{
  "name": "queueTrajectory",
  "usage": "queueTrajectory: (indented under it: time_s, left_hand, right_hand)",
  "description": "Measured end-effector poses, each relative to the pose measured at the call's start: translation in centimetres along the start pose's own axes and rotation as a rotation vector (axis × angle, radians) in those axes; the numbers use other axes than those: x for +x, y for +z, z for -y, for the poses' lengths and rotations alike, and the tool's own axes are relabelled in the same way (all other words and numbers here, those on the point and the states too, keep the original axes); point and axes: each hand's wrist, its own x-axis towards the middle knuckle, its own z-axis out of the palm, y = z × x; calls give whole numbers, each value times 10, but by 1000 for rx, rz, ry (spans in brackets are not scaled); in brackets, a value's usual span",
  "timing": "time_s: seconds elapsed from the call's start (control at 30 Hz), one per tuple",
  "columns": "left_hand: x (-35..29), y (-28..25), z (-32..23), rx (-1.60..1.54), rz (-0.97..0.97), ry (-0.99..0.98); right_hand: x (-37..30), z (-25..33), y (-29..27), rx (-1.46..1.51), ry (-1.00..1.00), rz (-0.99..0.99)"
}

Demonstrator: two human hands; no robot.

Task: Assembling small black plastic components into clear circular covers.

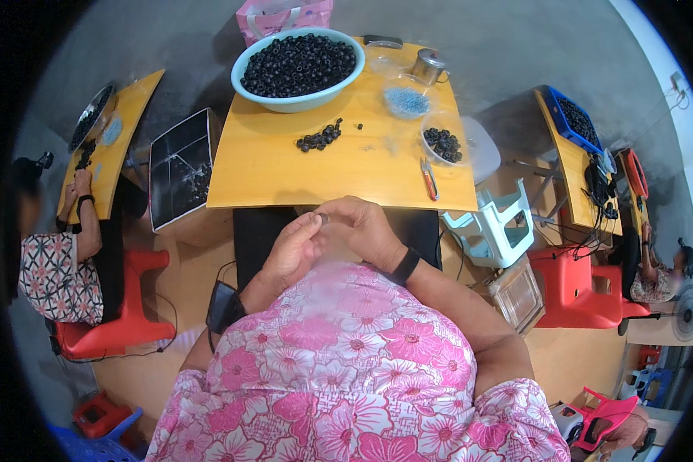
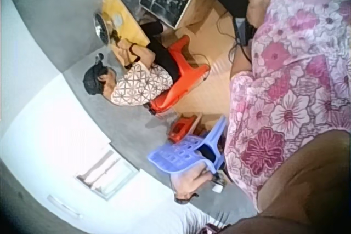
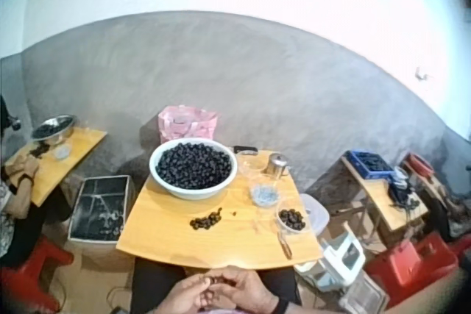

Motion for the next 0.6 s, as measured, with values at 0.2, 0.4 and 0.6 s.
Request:
queueTrajectory:
  time_s: [0.2, 0.4, 0.6]
  left_hand:
    - [5, 7, 0, -32, 5, -77]
    - [5, 4, 8, -52, 24, -109]
    - [7, 0, 16, -40, 61, -136]
  right_hand:
    - [-4, 0, -5, 6, -5, -32]
    - [-10, -11, -8, 39, -16, -37]
    - [-16, -8, -9, -86, -104, -29]
